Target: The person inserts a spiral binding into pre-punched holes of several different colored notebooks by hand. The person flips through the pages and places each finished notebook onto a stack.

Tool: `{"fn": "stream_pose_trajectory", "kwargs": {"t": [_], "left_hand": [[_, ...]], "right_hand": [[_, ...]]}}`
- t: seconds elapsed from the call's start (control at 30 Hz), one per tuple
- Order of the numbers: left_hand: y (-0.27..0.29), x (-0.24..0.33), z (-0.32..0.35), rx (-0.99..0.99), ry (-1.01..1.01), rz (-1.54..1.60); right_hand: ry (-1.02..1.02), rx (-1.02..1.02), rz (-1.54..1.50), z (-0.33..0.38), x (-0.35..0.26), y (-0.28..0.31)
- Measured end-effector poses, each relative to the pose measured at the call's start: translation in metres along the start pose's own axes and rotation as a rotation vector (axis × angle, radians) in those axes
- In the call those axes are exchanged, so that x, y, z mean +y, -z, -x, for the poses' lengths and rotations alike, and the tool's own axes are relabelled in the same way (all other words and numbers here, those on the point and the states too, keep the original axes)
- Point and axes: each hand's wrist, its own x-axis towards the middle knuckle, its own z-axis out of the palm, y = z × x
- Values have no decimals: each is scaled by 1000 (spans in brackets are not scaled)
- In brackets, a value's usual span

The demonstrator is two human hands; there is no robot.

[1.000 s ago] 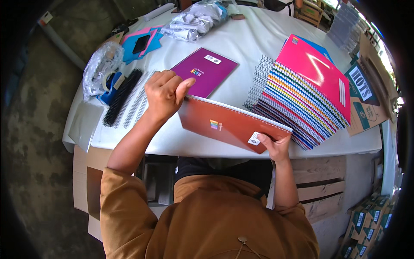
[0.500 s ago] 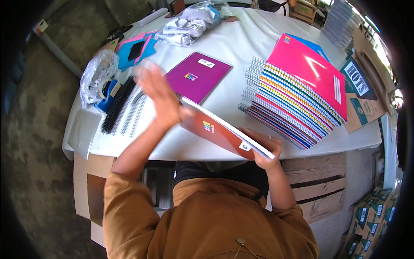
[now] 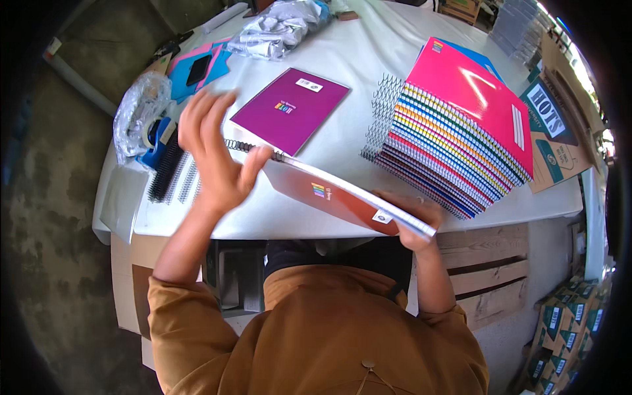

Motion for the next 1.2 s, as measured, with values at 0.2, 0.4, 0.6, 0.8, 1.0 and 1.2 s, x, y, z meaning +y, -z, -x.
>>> {"fn": "stream_pose_trajectory", "kwargs": {"t": [0.2, 0.4, 0.6, 0.8, 1.0, 1.2], "left_hand": [[21, -3, -26, -606, 182, 540], [21, -9, -26, -685, 342, 615], [24, -26, -27, -717, 302, 595], [21, -42, -20, -803, 419, 645], [23, -54, -29, -928, 642, 700], [10, -67, -28, -914, 695, 925]], "right_hand": [[-229, 156, -225, 4, 20, 13], [-250, 158, -280, -2, 27, 17], [-219, 157, -354, -5, 32, 19], [-234, 148, -380, -6, 33, 20], [-186, 145, -300, -6, 30, 22], [-194, 179, -331, -2, 31, 20]]}}
